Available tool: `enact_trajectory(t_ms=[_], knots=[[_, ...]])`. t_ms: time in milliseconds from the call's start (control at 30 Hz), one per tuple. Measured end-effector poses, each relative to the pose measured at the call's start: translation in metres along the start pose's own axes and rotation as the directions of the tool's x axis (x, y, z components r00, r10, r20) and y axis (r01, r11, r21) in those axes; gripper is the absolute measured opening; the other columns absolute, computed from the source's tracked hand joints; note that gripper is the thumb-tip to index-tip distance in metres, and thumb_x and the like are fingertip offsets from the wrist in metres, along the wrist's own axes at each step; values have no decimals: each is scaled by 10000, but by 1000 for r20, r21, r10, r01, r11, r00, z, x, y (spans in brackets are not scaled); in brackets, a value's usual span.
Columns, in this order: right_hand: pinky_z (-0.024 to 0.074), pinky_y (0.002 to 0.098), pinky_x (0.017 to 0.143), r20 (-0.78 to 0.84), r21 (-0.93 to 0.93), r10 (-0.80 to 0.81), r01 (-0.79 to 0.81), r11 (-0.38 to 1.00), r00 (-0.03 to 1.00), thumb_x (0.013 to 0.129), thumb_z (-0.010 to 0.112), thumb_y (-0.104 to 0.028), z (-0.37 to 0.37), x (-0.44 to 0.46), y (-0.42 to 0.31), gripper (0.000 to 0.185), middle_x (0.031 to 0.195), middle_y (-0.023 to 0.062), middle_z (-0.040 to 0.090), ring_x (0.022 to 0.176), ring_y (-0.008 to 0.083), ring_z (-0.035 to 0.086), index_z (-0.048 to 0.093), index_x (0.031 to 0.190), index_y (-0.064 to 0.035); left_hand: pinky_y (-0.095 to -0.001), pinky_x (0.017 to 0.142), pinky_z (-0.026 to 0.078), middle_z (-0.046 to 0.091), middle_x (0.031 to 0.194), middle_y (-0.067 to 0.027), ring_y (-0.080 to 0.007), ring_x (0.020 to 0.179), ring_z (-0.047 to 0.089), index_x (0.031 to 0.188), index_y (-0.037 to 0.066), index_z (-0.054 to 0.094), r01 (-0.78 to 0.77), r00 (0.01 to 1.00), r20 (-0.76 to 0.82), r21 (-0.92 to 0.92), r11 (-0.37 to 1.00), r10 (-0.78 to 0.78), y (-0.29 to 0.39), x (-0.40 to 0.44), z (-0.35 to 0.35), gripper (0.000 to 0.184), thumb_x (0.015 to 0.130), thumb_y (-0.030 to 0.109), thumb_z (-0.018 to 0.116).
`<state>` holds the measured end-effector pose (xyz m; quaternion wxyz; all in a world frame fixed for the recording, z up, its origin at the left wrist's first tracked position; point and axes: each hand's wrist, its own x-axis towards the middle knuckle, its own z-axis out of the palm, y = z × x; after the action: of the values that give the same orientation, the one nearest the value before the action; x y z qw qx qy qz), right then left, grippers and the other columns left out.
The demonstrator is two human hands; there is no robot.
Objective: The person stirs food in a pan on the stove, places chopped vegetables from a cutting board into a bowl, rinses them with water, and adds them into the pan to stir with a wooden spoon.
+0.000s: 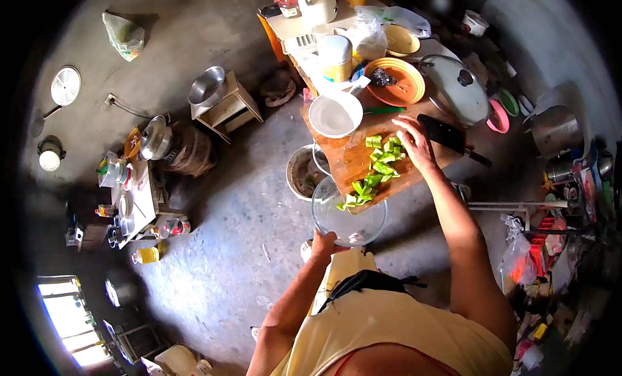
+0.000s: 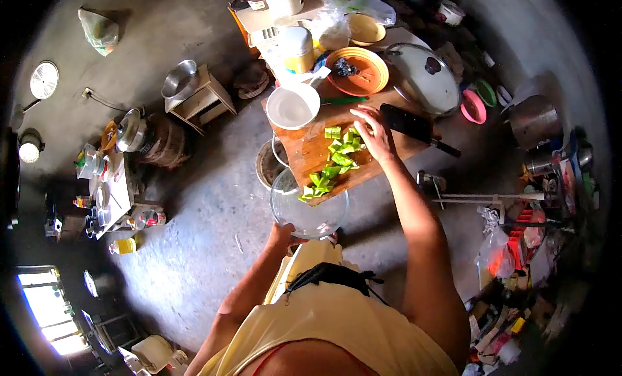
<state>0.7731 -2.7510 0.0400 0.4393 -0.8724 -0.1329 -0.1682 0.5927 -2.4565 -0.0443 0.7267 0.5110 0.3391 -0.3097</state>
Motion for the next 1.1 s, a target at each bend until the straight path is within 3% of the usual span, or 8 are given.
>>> enact_trajectory(t_ms=[167, 400, 433, 533, 700, 933, 1000, 1100], knots=[[301, 336, 1041, 165, 195, 168, -199, 960, 972, 888, 537, -338, 31, -7, 17, 412, 1283, 110, 505, 1234, 221, 427, 553, 1227, -105, -433, 495, 589, 512, 1043, -292, -408, 653, 633, 1245, 39, 211, -13, 999, 34, 0, 1000, 13, 0, -1, 6, 555, 737, -55, 413], [348, 345, 1007, 199, 189, 45, -84, 979, 979, 876, 563, -269, 49, -5, 4, 352, 1209, 97, 564, 1172, 219, 485, 583, 1167, -72, -425, 490, 590, 518, 1039, -276, -402, 682, 638, 1249, 19, 217, 21, 1000, -24, 5, 1000, -21, 8, -9, 16, 544, 745, -55, 409], [389, 349, 948, 180, 34, -83, 78, 996, 980, 855, 580, -265, 51, -1, 9, 299, 1123, 81, 610, 1091, 212, 535, 630, 1081, -76, -425, 492, 591, 517, 1044, -271, -404, 688, 637, 1262, 22, 210, 2, 1000, -29, -2, 1000, -2, 8, -8, 16, 559, 745, -51, 410], [404, 351, 896, 144, -72, -174, 186, 980, 974, 838, 589, -269, 56, -6, 14, 241, 1026, 58, 642, 1005, 207, 562, 669, 972, -84, -430, 508, 595, 505, 1070, -277, -415, 698, 633, 1288, 21, 205, 1, 999, 34, -20, 1000, 0, 8, -8, 12, 584, 744, -41, 408], [414, 349, 817, 124, 1, -230, 232, 973, 965, 823, 595, -292, 57, -18, -11, 195, 909, 23, 660, 869, 198, 587, 694, 851, -126, -434, 519, 597, 478, 1128, -283, -433, 756, 625, 1298, 15, 223, -20, 1000, -6, -30, 999, 20, -6, 2, 6, 591, 739, -37, 407], [428, 358, 806, 107, 19, -208, 207, 978, 972, 779, 674, -228, 89, -60, -55, 119, 901, 28, 633, 894, 240, 563, 656, 766, -111, -440, 543, 598, 462, 1153, -274, -439, 798, 619, 1308, 20, 238, -28, 999, -17, -12, 1000, 28, -1, -13, 10, 592, 741, -57, 390], [410, 363, 840, 213, 50, -169, 162, 986, 963, 785, 659, -211, 99, -76, -75, 99, 966, 22, 623, 944, 240, 543, 650, 797, -113, -438, 544, 598, 463, 1154, -262, -434, 804, 619, 1306, 24, 252, -31, 999, 16, -26, 999, 31, 1, -20, 8, 588, 741, -60, 388], [414, 368, 868, 294, 149, -300, 266, 952, 908, 784, 664, -234, 110, -98, -108, 149, 997, 38, 620, 941, 230, 561, 652, 833, -94, -432, 544, 599, 473, 1149, -238, -419, 816, 621, 1303, 37, 280, -42, 998, 41, -43, 998, 44, -4, -22, -1, 584, 738, -62, 389]])
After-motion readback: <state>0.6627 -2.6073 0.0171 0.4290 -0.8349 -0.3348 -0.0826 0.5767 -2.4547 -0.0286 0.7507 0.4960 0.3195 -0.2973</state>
